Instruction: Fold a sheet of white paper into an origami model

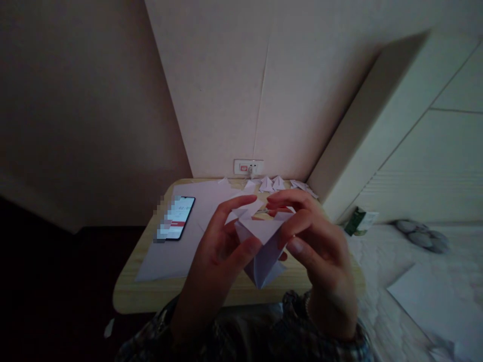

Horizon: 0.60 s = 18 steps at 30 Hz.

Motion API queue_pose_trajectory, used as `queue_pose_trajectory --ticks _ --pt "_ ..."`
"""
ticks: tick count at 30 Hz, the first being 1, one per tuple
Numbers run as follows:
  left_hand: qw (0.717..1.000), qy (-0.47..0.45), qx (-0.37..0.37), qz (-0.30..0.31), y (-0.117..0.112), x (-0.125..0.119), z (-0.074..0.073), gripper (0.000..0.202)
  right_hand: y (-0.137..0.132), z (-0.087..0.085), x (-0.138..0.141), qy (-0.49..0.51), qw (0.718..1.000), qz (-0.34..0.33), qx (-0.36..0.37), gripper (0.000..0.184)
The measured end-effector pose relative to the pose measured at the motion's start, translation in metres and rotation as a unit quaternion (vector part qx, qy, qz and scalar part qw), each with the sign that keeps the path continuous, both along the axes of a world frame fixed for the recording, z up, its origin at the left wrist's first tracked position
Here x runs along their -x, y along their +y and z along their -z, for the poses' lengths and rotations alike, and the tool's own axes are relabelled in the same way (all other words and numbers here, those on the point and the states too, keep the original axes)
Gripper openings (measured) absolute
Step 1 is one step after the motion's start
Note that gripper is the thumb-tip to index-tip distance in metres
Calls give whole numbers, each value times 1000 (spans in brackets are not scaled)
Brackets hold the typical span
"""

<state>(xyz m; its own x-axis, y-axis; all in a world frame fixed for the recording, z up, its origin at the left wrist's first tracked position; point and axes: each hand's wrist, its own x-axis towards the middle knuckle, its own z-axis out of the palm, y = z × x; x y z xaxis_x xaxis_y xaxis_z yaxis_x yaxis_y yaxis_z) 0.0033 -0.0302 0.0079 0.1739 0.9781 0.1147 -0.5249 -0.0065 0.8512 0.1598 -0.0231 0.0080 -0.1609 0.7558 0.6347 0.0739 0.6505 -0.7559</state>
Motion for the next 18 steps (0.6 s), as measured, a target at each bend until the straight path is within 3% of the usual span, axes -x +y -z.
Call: queue_pose_trajectory --ticks 6,12,18 --pt "999 31 -10 -8 -4 2 -4 37 -4 0 1 34 999 -26 -8 21" --pt "997 69 2 -43 -8 1 -5 38 -5 -3 9 24 998 49 -29 20" --pt "995 94 -19 -36 -10 0 -6 41 -6 -4 13 15 996 68 -51 20"
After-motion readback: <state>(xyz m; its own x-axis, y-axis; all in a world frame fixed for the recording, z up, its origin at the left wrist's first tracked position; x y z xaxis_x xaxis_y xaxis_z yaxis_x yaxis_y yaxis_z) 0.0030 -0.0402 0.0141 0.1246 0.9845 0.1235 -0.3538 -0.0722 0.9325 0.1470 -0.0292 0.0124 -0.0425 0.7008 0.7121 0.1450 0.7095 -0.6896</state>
